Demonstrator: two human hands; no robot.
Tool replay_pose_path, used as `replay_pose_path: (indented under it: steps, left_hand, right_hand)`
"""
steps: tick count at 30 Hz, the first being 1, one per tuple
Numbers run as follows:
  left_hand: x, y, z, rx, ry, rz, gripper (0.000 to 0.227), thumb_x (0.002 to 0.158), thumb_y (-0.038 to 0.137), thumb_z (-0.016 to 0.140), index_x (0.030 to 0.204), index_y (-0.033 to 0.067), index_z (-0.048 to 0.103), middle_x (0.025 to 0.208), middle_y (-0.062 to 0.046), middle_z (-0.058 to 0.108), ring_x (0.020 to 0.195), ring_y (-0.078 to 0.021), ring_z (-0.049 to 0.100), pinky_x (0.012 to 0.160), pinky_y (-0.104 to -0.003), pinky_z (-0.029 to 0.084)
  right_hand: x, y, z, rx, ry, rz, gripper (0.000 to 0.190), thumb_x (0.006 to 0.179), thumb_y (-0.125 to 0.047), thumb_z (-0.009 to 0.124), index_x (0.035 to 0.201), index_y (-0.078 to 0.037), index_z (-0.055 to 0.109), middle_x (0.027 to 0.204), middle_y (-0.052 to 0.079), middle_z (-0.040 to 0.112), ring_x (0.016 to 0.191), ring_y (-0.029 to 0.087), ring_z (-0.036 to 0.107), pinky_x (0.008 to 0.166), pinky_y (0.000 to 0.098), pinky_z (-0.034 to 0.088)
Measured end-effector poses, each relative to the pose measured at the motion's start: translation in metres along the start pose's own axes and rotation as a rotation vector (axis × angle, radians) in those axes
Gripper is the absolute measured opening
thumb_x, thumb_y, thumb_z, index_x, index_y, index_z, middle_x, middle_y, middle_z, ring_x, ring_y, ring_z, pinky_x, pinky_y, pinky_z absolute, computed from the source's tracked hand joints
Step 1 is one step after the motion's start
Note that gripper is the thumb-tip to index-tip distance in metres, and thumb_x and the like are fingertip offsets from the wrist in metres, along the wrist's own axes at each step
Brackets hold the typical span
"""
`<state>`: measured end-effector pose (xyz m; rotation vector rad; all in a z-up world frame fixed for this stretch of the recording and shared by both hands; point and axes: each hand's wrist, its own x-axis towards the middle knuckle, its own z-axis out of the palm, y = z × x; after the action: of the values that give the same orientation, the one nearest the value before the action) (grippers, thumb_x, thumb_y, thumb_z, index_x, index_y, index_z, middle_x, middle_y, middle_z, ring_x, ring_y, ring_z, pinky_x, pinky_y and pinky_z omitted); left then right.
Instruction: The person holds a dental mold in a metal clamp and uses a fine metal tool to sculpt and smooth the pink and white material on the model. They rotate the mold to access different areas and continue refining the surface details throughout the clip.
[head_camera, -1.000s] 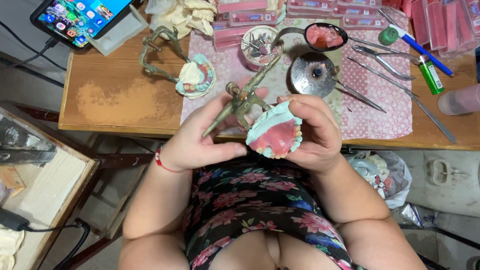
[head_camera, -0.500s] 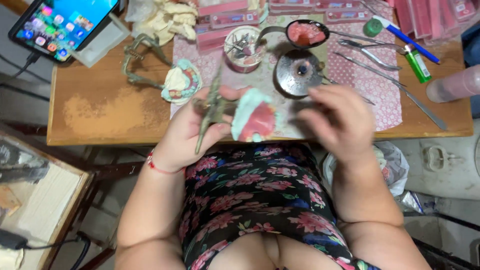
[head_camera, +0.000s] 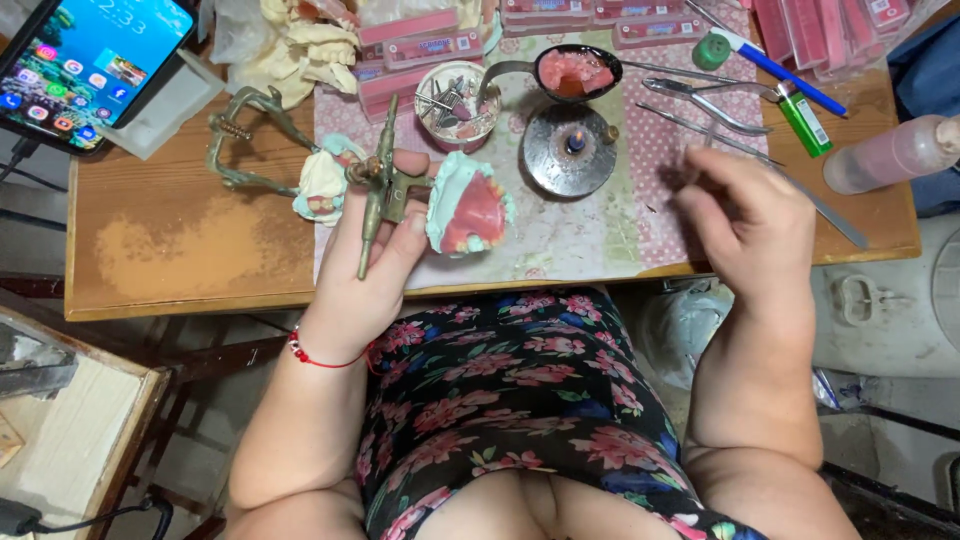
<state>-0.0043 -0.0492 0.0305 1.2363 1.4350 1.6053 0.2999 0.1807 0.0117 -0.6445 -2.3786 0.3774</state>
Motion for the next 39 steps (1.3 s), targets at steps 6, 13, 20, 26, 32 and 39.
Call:
replay_pose_path:
  steps: [6,13,20,26,32,39]
  left_hand:
    - [0.016,0.01,0.013,0.195,0.096,0.001,0.03,0.11,0.02,0.049,0.138,0.0079,0.048,0.123,-0.007,0.063,0.104,-0.0131,0.059,0.095,-0.029,0.048]
    - [0.037,0.006,0.014,0.227,0.122,0.211,0.018,0.109,0.006,0.049,0.125,-0.0001,0.053,0.111,-0.021,0.064,0.105,-0.029,0.063,0.095,-0.051,0.054]
    - [0.054,0.018,0.023,0.259,0.118,0.205,0.012,0.104,0.013,0.053,0.113,0.0064,0.054,0.106,-0.016,0.071,0.094,-0.0272,0.068,0.086,-0.043,0.054]
    - [0.06,0.004,0.026,0.277,0.107,0.206,0.015,0.106,0.024,0.049,0.113,0.0108,0.052,0.111,-0.009,0.073,0.099,-0.0246,0.07,0.088,-0.038,0.053]
    - [0.054,-0.002,0.024,0.215,0.11,0.188,0.012,0.103,0.017,0.05,0.112,0.0083,0.053,0.11,-0.008,0.071,0.1,-0.0221,0.069,0.091,-0.035,0.053]
    - [0.054,-0.004,0.026,0.12,0.064,0.077,0.013,0.094,0.01,0.05,0.106,0.0113,0.056,0.106,-0.006,0.072,0.093,-0.0187,0.068,0.085,-0.034,0.055]
  right_hand:
    - [0.014,-0.033,0.047,0.74,0.389,0.127,0.018,0.107,-0.002,0.071,0.114,0.004,0.056,0.107,0.025,0.071,0.105,0.028,0.075,0.098,0.0376,0.065]
    - [0.028,-0.036,0.076,1.081,0.498,0.402,0.027,0.1,-0.016,0.069,0.111,0.008,0.065,0.09,0.025,0.073,0.072,0.022,0.076,0.065,0.0297,0.067]
    - [0.053,-0.041,0.054,1.27,0.54,0.505,0.027,0.098,-0.025,0.063,0.108,0.0,0.061,0.089,0.026,0.073,0.069,0.028,0.075,0.06,0.0326,0.064]
    - [0.067,-0.055,0.054,1.143,0.48,0.516,0.02,0.101,-0.024,0.065,0.109,-0.007,0.06,0.094,0.023,0.074,0.07,0.024,0.071,0.061,0.0268,0.058]
    - [0.067,-0.053,0.058,1.106,0.479,0.564,0.023,0.098,-0.027,0.066,0.108,-0.007,0.06,0.094,0.023,0.074,0.069,0.023,0.071,0.062,0.0263,0.058]
    - [0.061,-0.052,0.054,1.271,0.551,0.459,0.016,0.098,-0.02,0.067,0.104,-0.005,0.062,0.088,0.024,0.071,0.067,0.028,0.07,0.059,0.0335,0.061]
